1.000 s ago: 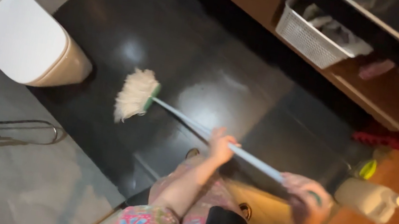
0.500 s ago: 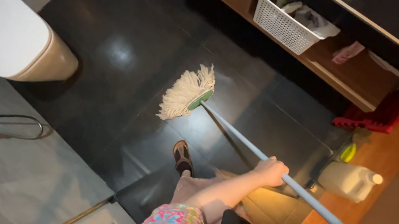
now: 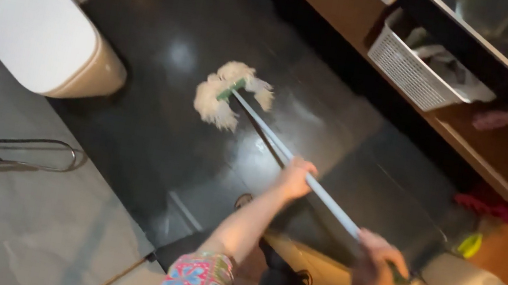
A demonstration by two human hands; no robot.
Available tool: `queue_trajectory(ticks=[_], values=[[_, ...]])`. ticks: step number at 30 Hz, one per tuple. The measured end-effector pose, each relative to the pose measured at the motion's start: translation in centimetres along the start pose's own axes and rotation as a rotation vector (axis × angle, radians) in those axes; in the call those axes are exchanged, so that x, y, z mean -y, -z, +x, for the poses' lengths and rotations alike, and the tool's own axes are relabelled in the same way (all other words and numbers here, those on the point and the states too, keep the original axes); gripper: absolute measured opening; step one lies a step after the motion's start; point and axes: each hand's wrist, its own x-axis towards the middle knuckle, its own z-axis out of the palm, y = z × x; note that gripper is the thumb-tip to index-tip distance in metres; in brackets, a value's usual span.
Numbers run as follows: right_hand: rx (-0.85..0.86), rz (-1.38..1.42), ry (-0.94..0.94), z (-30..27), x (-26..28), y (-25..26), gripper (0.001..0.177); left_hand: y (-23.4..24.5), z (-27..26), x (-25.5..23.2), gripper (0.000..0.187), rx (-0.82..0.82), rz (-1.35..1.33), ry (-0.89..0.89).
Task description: The person mops the dark bathroom floor, navigating the mop head around the toilet, under the vanity, and near a bucket and plastic jug.
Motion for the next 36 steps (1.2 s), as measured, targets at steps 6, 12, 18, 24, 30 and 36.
queue_trajectory(ticks=[6,12,18,24,30,36], values=[[0.202,-0.330,-0.111,7.2,-11.2,-14.4,0.010,9.2,5.2,9.6,0.093,-0.064,0.151,0.227],[0.233,-0.187,-0.077,7.4,-13.0,-14.3,0.010,8.6,6.2,9.3,0.106,0.005,0.139,0.490],[0.102,-0.036,-0.079,5.1,-2.8,-3.7,0.008,2.3,1.4,-3.0,0.137,0.224,0.108,0.429],[-0.063,0.000,-0.058,-1.8,11.5,11.3,0.027,-5.5,-5.4,-16.4,0.087,0.429,0.072,0.044],[0.175,0.198,-0.020,-7.0,25.4,20.4,0.030,-11.7,-10.1,-21.7,0.020,0.476,-0.092,-0.418],[0.642,-0.473,-0.536,-10.3,31.0,23.7,0.047,-13.5,-14.5,-21.9,0.018,0.626,-0.071,-0.524]])
